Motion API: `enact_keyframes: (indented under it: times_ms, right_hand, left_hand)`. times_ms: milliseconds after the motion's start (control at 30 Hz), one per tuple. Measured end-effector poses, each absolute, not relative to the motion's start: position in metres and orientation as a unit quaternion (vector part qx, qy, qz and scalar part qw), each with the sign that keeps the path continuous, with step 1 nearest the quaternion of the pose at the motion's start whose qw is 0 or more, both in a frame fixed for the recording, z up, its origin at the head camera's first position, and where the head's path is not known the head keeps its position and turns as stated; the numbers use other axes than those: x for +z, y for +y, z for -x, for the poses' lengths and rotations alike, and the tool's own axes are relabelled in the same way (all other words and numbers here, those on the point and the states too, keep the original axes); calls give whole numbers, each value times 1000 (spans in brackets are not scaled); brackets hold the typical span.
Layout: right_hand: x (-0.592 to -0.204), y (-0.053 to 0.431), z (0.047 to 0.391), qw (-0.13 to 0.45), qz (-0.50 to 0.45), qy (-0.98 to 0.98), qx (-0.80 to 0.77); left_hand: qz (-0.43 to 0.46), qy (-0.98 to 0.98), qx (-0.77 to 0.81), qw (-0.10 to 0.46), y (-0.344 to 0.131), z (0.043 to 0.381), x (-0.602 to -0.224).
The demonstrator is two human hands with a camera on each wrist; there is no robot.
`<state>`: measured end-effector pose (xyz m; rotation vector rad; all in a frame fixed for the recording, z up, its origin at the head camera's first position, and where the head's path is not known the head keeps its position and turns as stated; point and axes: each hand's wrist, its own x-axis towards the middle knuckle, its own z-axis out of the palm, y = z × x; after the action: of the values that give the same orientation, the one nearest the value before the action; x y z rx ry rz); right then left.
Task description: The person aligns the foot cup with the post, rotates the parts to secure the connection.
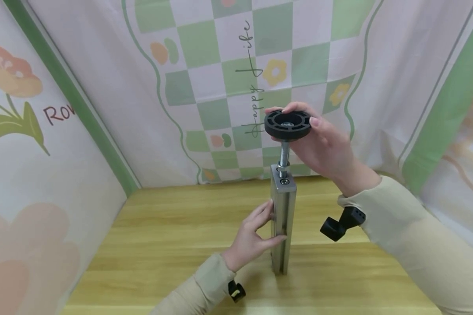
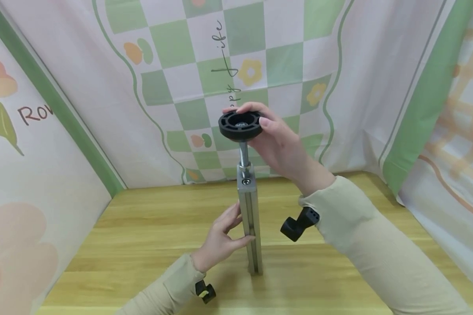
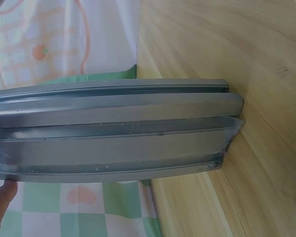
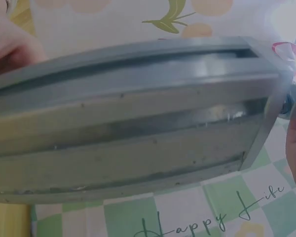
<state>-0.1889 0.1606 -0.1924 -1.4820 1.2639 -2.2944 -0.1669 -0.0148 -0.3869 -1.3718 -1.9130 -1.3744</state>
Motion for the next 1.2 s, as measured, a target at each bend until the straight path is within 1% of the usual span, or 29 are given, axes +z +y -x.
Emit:
enact_keyframes:
  times_ms: [100,300,533,600,800,900,1033,1200]
  right_hand:
    - [-193,162,188,40,501,429,-751]
    - [-190,160,185,-16,478,454,-751]
    - [-187,155,180,-47,462,471,-750]
    - [-186,155,178,-64,452,486,-745]
    - [-179,154,167,-152,372,568,-718]
    - [-176,152,161,-183,336,602,-701]
    - [-175,150,159,-215,323,622,-680]
    - [-176,148,157,-278,294,659,-634]
  left_hand:
    - [489,-689,-494,205,-15,166,-388]
    - [485,-692,-495,202,-15,166,-388]
    - [491,-686,-493,211,-15,167,-388]
    - [496,-683,-492,214,-15,167,-388]
    - [498,-683,-491,212,-15,167,-389]
    - [496,-685,-489,213,-15,167,-390]
    - [496,-685,-486,219,-15,168,-390]
    - [492,-689,-485,217,-15,167,-391]
